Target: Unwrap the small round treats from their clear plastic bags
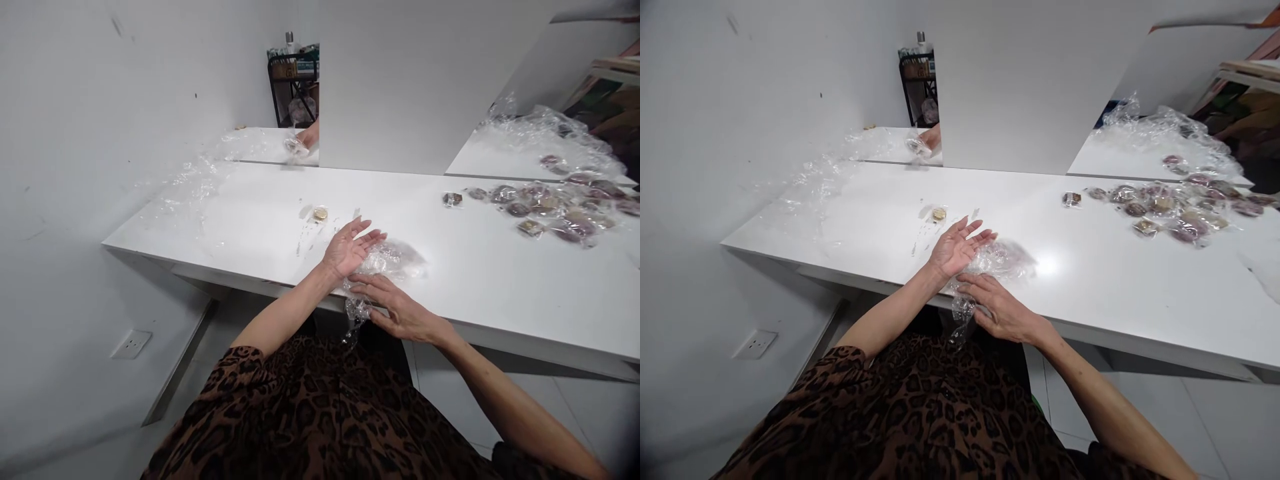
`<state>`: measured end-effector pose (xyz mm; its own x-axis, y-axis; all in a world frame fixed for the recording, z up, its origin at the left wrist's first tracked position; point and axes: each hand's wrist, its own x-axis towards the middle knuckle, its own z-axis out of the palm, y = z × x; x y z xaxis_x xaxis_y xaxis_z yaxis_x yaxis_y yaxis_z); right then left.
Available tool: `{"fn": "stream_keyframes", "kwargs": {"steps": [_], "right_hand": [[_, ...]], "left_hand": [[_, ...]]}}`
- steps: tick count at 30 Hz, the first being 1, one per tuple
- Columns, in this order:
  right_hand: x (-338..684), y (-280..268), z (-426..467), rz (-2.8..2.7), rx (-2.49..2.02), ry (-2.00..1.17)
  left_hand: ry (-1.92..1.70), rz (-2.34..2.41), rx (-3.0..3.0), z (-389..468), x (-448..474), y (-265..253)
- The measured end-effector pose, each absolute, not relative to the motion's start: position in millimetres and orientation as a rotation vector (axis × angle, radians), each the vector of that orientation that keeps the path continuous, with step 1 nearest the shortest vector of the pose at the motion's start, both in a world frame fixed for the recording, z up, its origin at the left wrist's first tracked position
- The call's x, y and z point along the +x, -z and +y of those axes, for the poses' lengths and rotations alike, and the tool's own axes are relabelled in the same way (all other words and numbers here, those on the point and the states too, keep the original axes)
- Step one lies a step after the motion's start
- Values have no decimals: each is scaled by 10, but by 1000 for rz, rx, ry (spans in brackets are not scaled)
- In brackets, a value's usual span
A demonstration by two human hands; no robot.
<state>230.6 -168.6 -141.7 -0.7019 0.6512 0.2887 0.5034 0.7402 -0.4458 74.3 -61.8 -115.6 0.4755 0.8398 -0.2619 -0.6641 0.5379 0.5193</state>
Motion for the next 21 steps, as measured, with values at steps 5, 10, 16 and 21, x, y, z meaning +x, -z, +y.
{"fn": "stream_keyframes", "kwargs": {"steps": [5, 10, 16, 21], "right_hand": [[2258, 1416, -1478, -2551, -874, -405], [2272, 1267, -1445, -2509, -845, -519], [2496, 1224, -1550, -1700, -946, -664], [2500, 1418, -1434, -994, -1266, -367]], "left_hand": [[-756, 709, 759, -613, 743, 1237], [-629, 847, 1019, -614, 695, 1195], [-849, 960, 855, -631, 716, 1315], [-946, 904, 471, -612, 805, 1338]]}}
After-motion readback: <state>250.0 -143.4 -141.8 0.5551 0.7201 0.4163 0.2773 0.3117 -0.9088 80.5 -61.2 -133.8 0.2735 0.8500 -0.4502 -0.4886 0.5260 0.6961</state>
